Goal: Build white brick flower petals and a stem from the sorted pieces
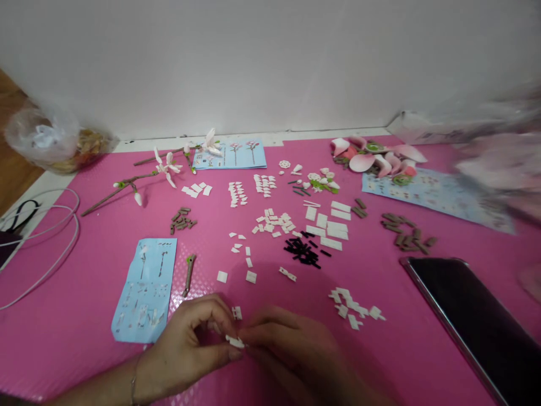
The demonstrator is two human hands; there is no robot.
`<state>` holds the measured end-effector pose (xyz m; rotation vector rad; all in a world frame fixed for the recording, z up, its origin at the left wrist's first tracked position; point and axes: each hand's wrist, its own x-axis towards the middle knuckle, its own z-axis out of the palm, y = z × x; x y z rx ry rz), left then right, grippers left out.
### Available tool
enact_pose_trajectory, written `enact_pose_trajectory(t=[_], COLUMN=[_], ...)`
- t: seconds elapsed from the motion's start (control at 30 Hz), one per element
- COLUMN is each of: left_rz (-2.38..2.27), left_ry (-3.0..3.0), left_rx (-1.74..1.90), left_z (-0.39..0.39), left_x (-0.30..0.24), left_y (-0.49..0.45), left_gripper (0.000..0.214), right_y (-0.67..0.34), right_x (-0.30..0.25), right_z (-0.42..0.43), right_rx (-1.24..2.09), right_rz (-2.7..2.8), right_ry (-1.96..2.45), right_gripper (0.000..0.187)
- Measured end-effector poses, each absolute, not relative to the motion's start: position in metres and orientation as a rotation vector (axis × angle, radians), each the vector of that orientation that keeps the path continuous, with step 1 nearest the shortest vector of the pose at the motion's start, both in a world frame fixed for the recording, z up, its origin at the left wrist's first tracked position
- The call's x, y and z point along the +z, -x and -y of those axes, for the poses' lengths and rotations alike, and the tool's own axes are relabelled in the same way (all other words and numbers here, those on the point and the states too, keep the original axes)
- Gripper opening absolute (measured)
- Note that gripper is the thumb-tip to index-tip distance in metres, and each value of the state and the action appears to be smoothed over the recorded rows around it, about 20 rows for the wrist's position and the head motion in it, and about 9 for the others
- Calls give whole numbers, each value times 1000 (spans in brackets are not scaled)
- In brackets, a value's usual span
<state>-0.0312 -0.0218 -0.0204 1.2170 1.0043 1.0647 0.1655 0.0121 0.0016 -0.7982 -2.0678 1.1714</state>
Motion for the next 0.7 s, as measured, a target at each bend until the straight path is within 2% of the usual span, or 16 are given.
enact_pose_trajectory(t=[0.5, 0.7], left_rz=[-1015, -1034], left_ry=[-874, -1028], left_rx=[936, 936], left_z=[27, 26], left_x=[-29, -29], left_y=[30, 33], left_gripper=[29, 14], right_y=[-165, -164], right_x=[0, -1], right_z=[-16, -16], right_rx=[1238, 1232], right_rz=[2038, 2029], right_ry=[801, 789], right_gripper=[25, 25])
